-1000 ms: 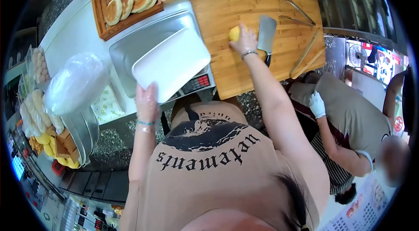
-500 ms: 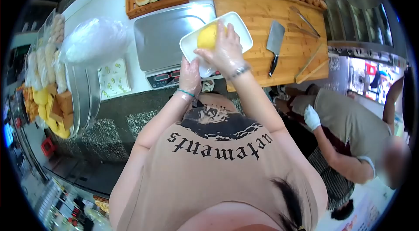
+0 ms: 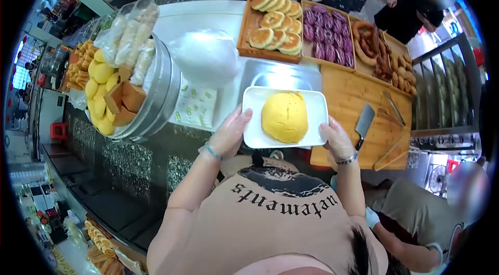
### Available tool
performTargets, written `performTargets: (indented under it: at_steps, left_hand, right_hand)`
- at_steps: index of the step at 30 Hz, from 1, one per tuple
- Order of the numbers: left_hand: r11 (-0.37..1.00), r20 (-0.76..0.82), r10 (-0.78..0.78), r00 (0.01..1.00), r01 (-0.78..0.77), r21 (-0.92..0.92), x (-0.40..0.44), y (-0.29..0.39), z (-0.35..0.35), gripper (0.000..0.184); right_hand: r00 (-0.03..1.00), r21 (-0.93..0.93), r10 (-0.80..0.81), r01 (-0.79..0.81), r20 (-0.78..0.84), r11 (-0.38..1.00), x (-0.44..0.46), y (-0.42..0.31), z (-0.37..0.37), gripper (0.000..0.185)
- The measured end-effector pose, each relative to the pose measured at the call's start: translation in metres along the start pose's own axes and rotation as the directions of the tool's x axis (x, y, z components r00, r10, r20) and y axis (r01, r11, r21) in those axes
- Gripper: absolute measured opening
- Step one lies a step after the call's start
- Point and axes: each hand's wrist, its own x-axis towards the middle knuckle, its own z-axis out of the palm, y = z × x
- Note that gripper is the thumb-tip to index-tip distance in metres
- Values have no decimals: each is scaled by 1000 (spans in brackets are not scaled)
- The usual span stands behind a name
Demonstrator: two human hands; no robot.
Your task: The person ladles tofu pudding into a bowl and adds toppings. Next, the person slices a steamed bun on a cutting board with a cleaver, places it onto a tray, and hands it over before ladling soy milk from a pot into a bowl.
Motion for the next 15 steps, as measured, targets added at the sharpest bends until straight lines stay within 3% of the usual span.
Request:
performTargets:
  at_steps: [2,3,4,6,8,10,12,14,15]
  left_hand:
    - [989,-66,103,993,-95,110,-12,44,-20,49]
    - [961,-129,194,972,-163,222,-16,63,-38,49]
    - [960,-119,200,973,-170,223,-18,78,-64,49]
    - [805,-169,455,875,-323,498,-23,110,-127,48]
    - [766,-232,512,827,-318,558,-16,122,-210,51]
    - [618,-241,647,724,-313,721,-12,134,-265,45]
    - [524,-214,696,685,-281,804,-1,135,-306,42]
    - [408,-189,739,646,-206,889,5,141,-323,38]
    - [322,-121,746,655,-196,926,9,139,-328,38]
  right_hand:
    - [996,-11,-85,84,-29,996,23,-5,17,38]
    - [987,48,-131,135,-88,990,31,-15,32,41]
    - [974,103,-186,200,-131,974,41,-28,48,44]
    - [932,86,-293,317,-213,945,66,-55,73,45]
    - [918,39,-330,346,-220,937,97,-79,94,43]
    - [898,-17,-381,387,-222,922,143,-105,89,40]
    - [880,-530,-474,398,-9,749,211,-110,69,30]
    - [989,-96,-105,95,-107,991,248,-134,128,20]
    - [987,-91,-55,42,-153,995,276,-134,141,17]
